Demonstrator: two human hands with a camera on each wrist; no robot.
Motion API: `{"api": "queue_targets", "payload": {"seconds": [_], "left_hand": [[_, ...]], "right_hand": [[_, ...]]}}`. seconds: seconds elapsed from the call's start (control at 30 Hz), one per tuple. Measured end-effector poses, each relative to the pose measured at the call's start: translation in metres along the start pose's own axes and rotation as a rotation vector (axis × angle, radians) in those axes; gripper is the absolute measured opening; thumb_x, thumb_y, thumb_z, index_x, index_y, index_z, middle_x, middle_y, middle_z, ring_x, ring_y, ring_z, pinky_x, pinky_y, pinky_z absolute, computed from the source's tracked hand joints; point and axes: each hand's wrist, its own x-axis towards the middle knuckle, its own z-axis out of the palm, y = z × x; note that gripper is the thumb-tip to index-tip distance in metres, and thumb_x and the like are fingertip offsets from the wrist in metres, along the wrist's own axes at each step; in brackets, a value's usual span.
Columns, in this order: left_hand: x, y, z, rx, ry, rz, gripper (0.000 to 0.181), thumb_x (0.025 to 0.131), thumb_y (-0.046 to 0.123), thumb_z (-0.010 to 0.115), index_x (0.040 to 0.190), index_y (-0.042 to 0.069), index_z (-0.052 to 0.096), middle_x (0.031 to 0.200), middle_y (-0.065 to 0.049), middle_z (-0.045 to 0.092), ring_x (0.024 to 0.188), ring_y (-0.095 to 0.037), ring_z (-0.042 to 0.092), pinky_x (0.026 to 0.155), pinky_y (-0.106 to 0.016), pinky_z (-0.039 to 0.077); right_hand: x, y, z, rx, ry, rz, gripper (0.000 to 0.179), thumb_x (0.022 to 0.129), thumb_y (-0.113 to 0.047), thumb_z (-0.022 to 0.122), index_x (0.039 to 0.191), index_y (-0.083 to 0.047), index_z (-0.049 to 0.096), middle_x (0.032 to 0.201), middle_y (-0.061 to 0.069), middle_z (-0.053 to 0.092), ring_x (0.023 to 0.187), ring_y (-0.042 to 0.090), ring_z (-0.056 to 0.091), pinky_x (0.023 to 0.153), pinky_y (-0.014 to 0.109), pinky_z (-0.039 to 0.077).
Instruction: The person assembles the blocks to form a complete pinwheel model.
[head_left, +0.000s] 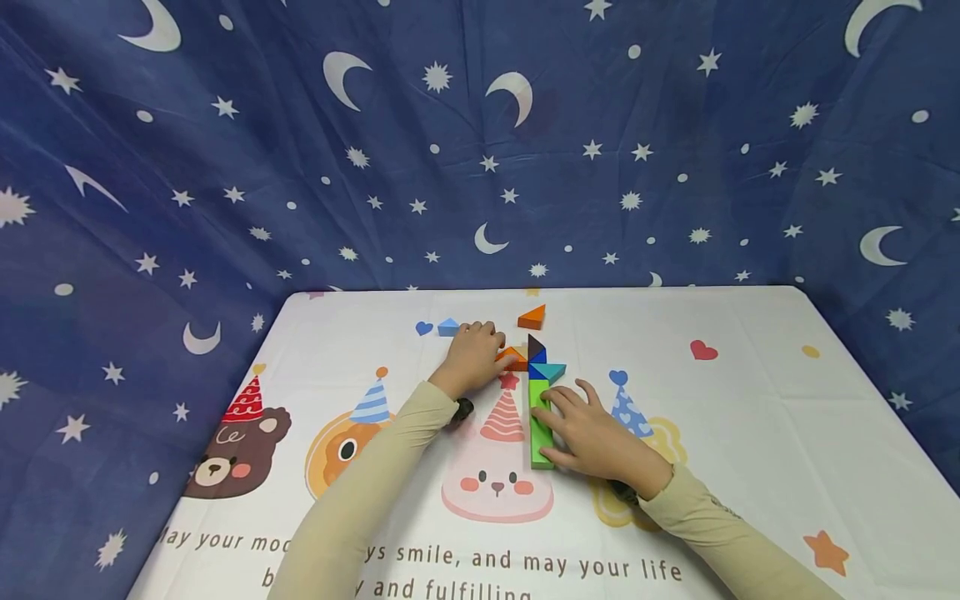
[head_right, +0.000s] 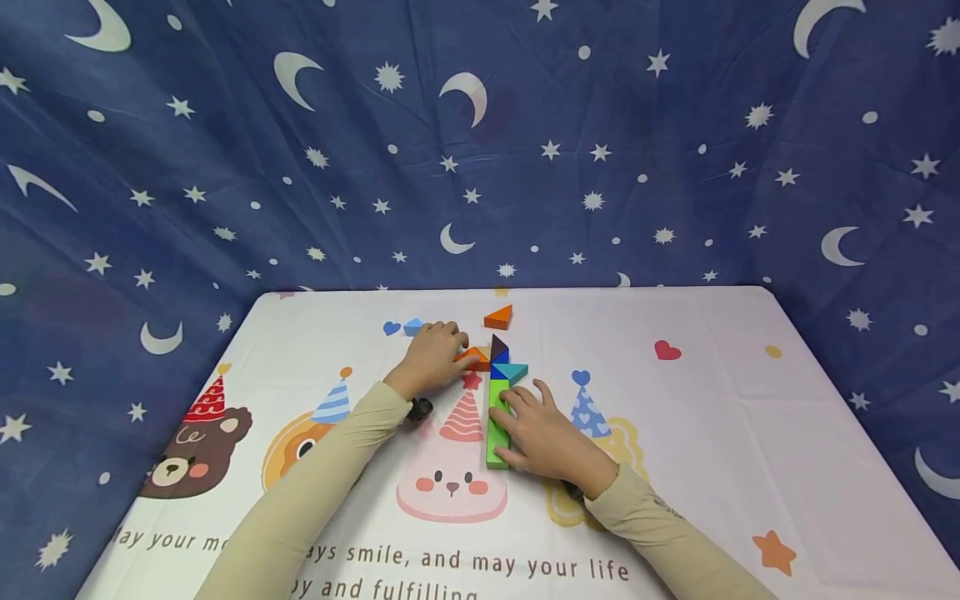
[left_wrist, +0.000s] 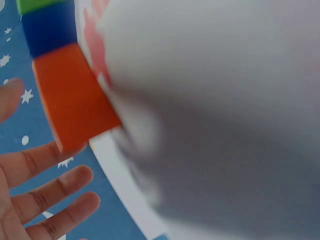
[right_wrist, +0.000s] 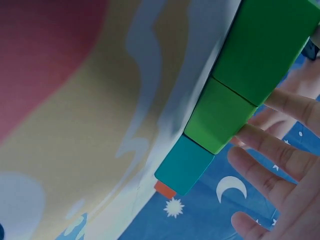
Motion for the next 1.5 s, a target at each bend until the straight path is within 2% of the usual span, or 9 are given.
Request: {"api": "queue_targets", "payload": {"seconds": [0.13, 0.33, 0.43, 0.53, 0.77, 0.93, 1.13, 1.3, 1.5], "left_hand": [[0.009, -0.008, -0.013, 0.021, 0.001, 0.02, 0.041, 0.094, 0.047, 0.048, 0.112, 0.014, 0.063, 0.11, -0.006, 0.06, 0.105, -0.024, 0.056, 0.1, -0.043, 0.04], [0.036, -0.015, -0.024, 0.145, 0.0, 0.18, 0.034, 0.093, 0.035, 0.055, 0.121, 0.014, 0.058, 0.115, -0.008, 0.06, 0.108, -0.025, 0.057, 0.101, -0.042, 0.041], [0.051, -0.017, -0.022, 0.201, 0.007, 0.251, 0.034, 0.093, 0.03, 0.056, 0.124, 0.015, 0.055, 0.119, -0.008, 0.06, 0.111, -0.025, 0.057, 0.101, -0.041, 0.041], [0.063, -0.018, -0.018, 0.254, 0.009, 0.297, 0.038, 0.094, 0.029, 0.055, 0.131, 0.018, 0.05, 0.123, -0.008, 0.059, 0.113, -0.025, 0.057, 0.102, -0.039, 0.041], [0.081, -0.019, -0.008, 0.232, -0.011, 0.368, 0.048, 0.095, 0.028, 0.054, 0.14, 0.026, 0.039, 0.132, -0.009, 0.054, 0.12, -0.026, 0.054, 0.109, -0.042, 0.036], [0.084, -0.018, -0.003, 0.245, -0.013, 0.418, 0.043, 0.095, 0.027, 0.054, 0.137, 0.028, 0.043, 0.135, -0.01, 0.053, 0.123, -0.026, 0.052, 0.11, -0.044, 0.034], [0.082, -0.02, -0.001, 0.269, 0.014, 0.448, 0.031, 0.096, 0.027, 0.052, 0.127, 0.022, 0.051, 0.121, -0.005, 0.061, 0.114, -0.022, 0.057, 0.105, -0.038, 0.038], [0.074, -0.033, 0.001, 0.258, 0.024, 0.447, 0.026, 0.096, 0.027, 0.052, 0.121, 0.019, 0.054, 0.109, -0.003, 0.063, 0.106, -0.021, 0.058, 0.102, -0.036, 0.038], [0.059, -0.052, 0.005, 0.146, 0.038, 0.409, 0.026, 0.093, 0.025, 0.057, 0.118, 0.018, 0.054, 0.103, -0.004, 0.062, 0.103, -0.024, 0.059, 0.104, -0.04, 0.039]], "right_hand": [[-0.001, 0.0, 0.0, 0.008, 0.006, -0.003, 0.05, 0.083, -0.049, 0.062, 0.122, -0.017, 0.06, 0.122, 0.011, 0.056, 0.116, 0.029, 0.051, 0.1, 0.062, 0.033], [-0.002, -0.001, -0.001, 0.019, -0.011, -0.001, 0.051, 0.084, -0.049, 0.061, 0.123, -0.016, 0.059, 0.124, 0.012, 0.055, 0.117, 0.029, 0.051, 0.101, 0.062, 0.032], [-0.001, -0.001, -0.002, 0.025, -0.003, -0.007, 0.051, 0.083, -0.047, 0.062, 0.123, -0.015, 0.059, 0.123, 0.012, 0.055, 0.117, 0.029, 0.05, 0.1, 0.062, 0.031], [0.0, -0.002, -0.001, 0.026, 0.015, -0.016, 0.05, 0.083, -0.046, 0.063, 0.122, -0.015, 0.059, 0.122, 0.012, 0.056, 0.116, 0.029, 0.051, 0.1, 0.062, 0.032], [0.003, -0.005, 0.001, 0.024, 0.005, -0.025, 0.051, 0.083, -0.047, 0.062, 0.123, -0.015, 0.059, 0.123, 0.012, 0.055, 0.116, 0.028, 0.051, 0.1, 0.061, 0.032], [0.003, -0.005, -0.001, 0.02, -0.01, -0.019, 0.051, 0.084, -0.048, 0.061, 0.123, -0.015, 0.059, 0.124, 0.011, 0.055, 0.117, 0.028, 0.051, 0.101, 0.062, 0.032], [0.002, -0.003, 0.0, 0.017, -0.012, -0.015, 0.051, 0.084, -0.048, 0.061, 0.123, -0.016, 0.058, 0.124, 0.011, 0.055, 0.117, 0.027, 0.05, 0.101, 0.062, 0.032], [0.001, -0.002, 0.0, 0.017, 0.003, -0.02, 0.05, 0.084, -0.046, 0.062, 0.123, -0.015, 0.058, 0.123, 0.011, 0.054, 0.117, 0.028, 0.051, 0.1, 0.062, 0.032], [0.0, 0.001, 0.003, 0.008, 0.021, -0.012, 0.051, 0.083, -0.047, 0.062, 0.123, -0.016, 0.058, 0.123, 0.011, 0.055, 0.116, 0.028, 0.051, 0.099, 0.062, 0.033]]}}
